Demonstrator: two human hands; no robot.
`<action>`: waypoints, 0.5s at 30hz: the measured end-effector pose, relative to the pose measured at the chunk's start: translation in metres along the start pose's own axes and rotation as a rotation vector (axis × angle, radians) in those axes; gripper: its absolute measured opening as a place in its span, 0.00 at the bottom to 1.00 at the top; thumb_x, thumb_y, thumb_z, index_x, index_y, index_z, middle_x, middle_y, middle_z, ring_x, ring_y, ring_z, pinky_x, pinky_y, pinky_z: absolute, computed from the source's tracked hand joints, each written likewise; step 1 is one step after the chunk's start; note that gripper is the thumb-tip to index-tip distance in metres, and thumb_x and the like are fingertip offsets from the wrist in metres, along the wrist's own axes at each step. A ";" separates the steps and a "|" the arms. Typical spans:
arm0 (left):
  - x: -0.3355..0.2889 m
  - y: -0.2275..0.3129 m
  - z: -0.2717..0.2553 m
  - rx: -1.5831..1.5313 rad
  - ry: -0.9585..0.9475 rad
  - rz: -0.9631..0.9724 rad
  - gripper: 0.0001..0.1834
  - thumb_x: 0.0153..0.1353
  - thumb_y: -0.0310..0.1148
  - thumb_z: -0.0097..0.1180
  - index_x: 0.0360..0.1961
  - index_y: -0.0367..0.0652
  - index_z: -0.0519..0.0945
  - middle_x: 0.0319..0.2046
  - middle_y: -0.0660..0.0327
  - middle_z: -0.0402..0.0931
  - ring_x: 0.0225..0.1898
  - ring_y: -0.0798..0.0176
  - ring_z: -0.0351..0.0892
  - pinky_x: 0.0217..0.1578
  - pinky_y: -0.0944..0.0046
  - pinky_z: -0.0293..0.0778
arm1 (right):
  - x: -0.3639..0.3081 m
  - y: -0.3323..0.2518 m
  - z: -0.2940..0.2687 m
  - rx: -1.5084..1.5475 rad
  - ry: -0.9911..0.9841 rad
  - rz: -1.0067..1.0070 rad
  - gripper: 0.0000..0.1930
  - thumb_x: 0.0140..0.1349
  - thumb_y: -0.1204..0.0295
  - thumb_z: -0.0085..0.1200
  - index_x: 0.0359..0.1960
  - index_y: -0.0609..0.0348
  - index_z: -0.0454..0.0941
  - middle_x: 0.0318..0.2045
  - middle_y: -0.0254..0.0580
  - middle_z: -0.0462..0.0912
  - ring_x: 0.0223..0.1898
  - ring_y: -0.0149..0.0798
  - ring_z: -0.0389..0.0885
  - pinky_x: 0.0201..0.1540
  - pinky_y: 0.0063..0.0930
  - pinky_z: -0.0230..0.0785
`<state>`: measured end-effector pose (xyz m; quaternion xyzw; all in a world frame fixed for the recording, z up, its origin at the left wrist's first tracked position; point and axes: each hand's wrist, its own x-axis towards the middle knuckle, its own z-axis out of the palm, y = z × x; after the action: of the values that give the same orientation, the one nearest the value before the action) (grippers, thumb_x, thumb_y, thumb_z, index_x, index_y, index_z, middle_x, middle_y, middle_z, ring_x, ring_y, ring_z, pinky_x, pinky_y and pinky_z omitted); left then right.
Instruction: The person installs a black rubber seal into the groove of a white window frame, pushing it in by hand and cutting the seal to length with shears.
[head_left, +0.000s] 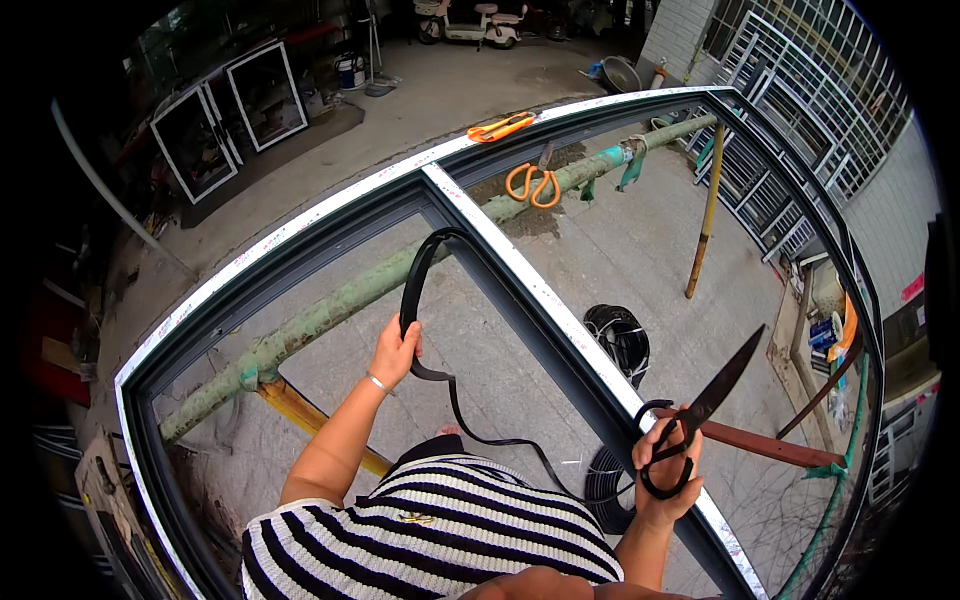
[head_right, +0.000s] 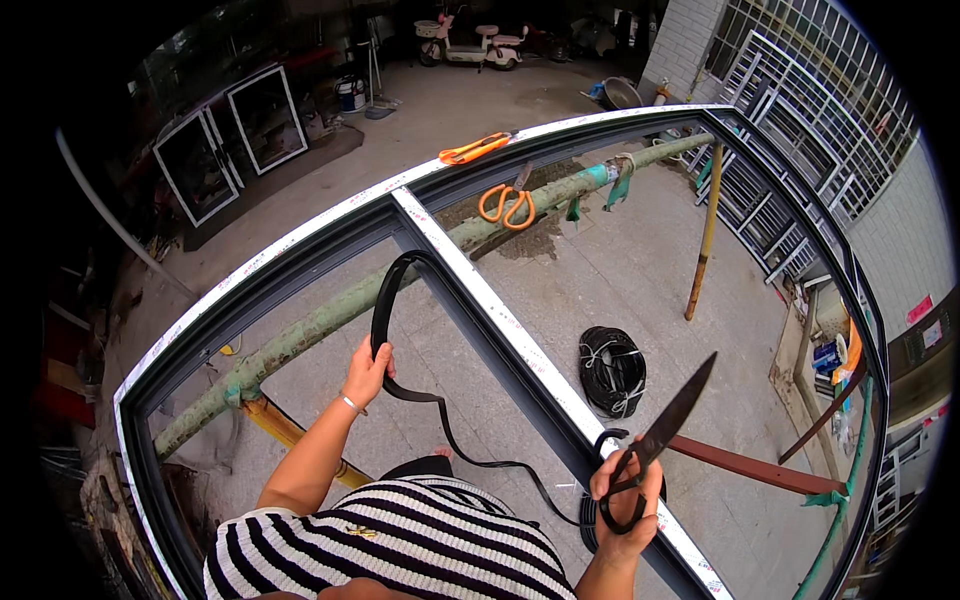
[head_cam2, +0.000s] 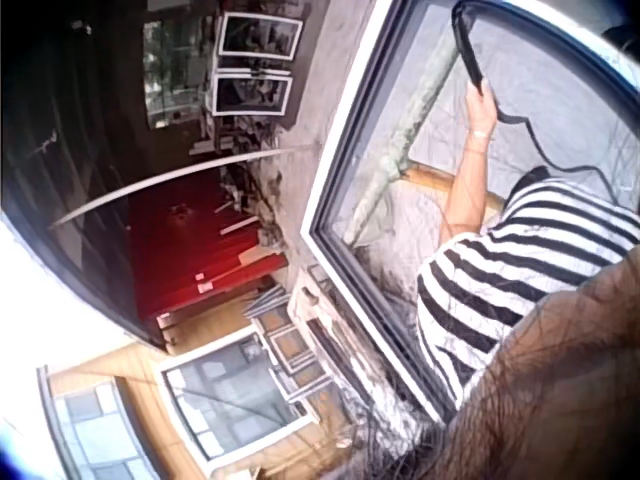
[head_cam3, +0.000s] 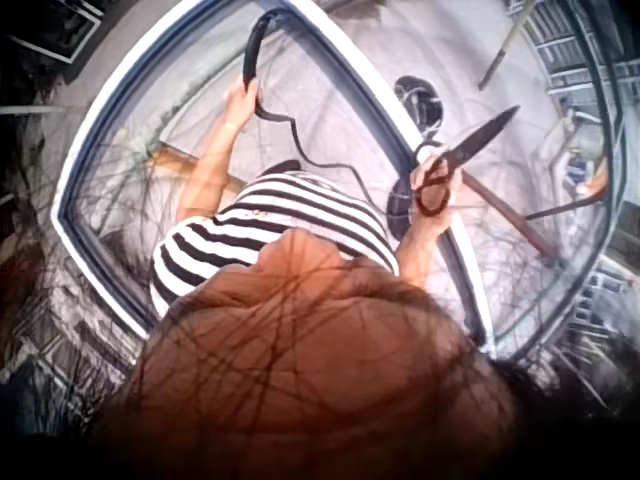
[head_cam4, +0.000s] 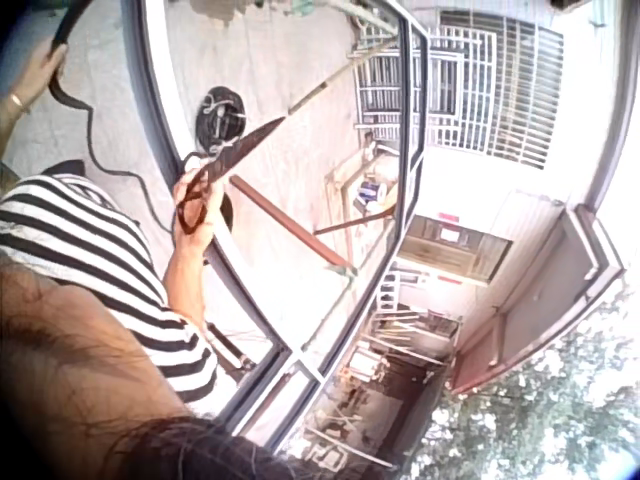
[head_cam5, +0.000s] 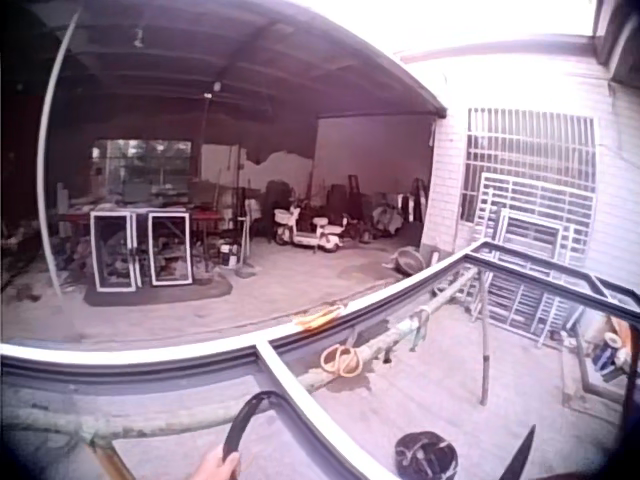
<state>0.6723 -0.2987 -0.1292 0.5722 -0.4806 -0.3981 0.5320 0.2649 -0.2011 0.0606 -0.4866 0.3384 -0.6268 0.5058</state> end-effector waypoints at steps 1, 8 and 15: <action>-0.006 0.012 -0.003 0.047 0.024 0.026 0.17 0.79 0.45 0.50 0.44 0.41 0.72 0.22 0.66 0.72 0.21 0.70 0.74 0.24 0.67 0.73 | 0.010 0.009 0.010 -0.021 -0.065 0.031 0.55 0.62 0.23 0.46 0.72 0.63 0.60 0.40 0.44 0.72 0.33 0.30 0.69 0.34 0.25 0.62; -0.010 0.108 -0.032 0.425 0.221 0.143 0.15 0.75 0.40 0.58 0.47 0.37 0.78 0.17 0.55 0.73 0.17 0.60 0.74 0.21 0.57 0.69 | 0.050 0.065 0.050 0.100 -0.419 0.153 0.52 0.67 0.30 0.48 0.76 0.63 0.58 0.47 0.46 0.76 0.37 0.30 0.68 0.40 0.25 0.61; 0.057 0.175 -0.074 1.026 0.316 0.364 0.14 0.66 0.31 0.62 0.51 0.39 0.80 0.38 0.44 0.84 0.39 0.35 0.84 0.39 0.43 0.78 | 0.059 0.073 0.059 0.062 -0.519 0.259 0.52 0.65 0.32 0.53 0.75 0.66 0.60 0.47 0.45 0.76 0.37 0.30 0.69 0.39 0.25 0.61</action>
<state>0.7345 -0.3325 0.0561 0.7179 -0.6181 0.0749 0.3113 0.3428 -0.2732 0.0277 -0.5679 0.2379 -0.4215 0.6658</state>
